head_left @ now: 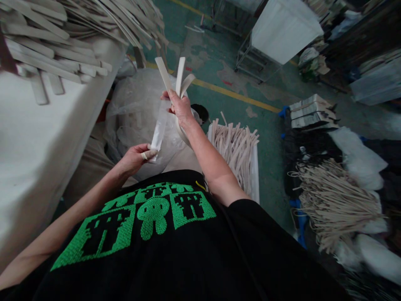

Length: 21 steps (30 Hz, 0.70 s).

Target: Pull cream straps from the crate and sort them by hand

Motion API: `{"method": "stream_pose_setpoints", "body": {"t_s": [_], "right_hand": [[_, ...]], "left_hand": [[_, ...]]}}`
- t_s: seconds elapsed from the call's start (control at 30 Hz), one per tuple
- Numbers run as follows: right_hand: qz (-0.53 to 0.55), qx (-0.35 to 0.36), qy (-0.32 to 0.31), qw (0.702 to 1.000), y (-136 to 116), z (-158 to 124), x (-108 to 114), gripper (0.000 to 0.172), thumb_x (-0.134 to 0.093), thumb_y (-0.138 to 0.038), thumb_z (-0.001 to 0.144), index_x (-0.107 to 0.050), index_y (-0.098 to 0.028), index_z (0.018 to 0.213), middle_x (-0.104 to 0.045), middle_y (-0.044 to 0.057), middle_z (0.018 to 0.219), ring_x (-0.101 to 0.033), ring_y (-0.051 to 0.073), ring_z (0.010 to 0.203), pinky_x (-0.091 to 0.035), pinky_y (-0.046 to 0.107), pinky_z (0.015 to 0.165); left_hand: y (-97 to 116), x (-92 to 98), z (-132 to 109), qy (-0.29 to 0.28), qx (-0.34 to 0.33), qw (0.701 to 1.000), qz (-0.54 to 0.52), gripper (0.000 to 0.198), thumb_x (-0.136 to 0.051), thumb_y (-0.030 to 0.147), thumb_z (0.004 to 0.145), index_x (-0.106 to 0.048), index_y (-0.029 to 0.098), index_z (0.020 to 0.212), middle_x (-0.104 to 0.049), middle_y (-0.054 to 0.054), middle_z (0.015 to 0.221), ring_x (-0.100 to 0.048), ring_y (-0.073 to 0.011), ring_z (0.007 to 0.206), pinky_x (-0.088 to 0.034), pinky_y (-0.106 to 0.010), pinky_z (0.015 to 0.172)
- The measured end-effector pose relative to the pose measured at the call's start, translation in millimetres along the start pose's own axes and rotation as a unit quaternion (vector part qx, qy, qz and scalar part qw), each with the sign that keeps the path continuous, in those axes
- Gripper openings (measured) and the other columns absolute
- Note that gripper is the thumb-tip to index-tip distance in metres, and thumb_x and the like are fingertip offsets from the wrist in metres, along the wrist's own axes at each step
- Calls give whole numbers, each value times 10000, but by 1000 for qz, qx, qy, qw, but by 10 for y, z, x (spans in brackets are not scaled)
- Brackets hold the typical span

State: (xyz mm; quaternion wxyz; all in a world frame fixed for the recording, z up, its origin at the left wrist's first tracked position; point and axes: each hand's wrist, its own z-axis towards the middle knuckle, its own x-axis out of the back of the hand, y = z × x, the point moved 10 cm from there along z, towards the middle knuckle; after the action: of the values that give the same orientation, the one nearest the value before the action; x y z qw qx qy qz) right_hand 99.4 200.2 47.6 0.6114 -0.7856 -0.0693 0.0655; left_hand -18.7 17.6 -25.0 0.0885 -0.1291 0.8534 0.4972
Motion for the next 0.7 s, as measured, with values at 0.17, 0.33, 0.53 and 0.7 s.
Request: {"method": "stream_pose_setpoints", "body": {"t_s": [0.17, 0.33, 0.53, 0.7], "right_hand": [[10, 14, 44, 999, 20, 284, 200, 527, -499, -648, 975, -699, -166, 1056, -712, 11, 820, -459, 55, 535, -510, 205, 621], [-12, 22, 59, 998, -28, 554, 286, 425, -514, -542, 1010, -710, -176, 1101, -729, 26, 873, -533, 60, 564, -527, 203, 643], [-1, 48, 42, 998, -193, 755, 152, 453, -419, -473, 1052, -697, -130, 1155, -714, 52, 997, -600, 43, 648, -505, 170, 641], [-21, 73, 33, 997, -332, 848, 15, 418, -441, -499, 1043, -703, -188, 1137, -706, 28, 1023, -666, 85, 750, -515, 152, 606]], "left_hand": [[-80, 122, -55, -7, 13, 1000, 22, 246, -920, 305, 572, -716, 185, 638, -608, -4, 601, -505, -114, 530, -410, -243, 513], [-162, 209, -121, -21, 6, 996, 84, 205, -884, 308, 623, -713, 197, 612, -586, 7, 585, -481, -113, 532, -386, -234, 519], [-258, 263, -130, -40, 30, 991, 128, 157, -848, 255, 656, -715, 202, 591, -594, 0, 565, -493, -118, 506, -387, -235, 509], [-425, 296, -46, -63, 69, 989, 113, 108, -855, 184, 616, -750, 211, 613, -662, -20, 577, -530, -127, 490, -417, -226, 485]]}}
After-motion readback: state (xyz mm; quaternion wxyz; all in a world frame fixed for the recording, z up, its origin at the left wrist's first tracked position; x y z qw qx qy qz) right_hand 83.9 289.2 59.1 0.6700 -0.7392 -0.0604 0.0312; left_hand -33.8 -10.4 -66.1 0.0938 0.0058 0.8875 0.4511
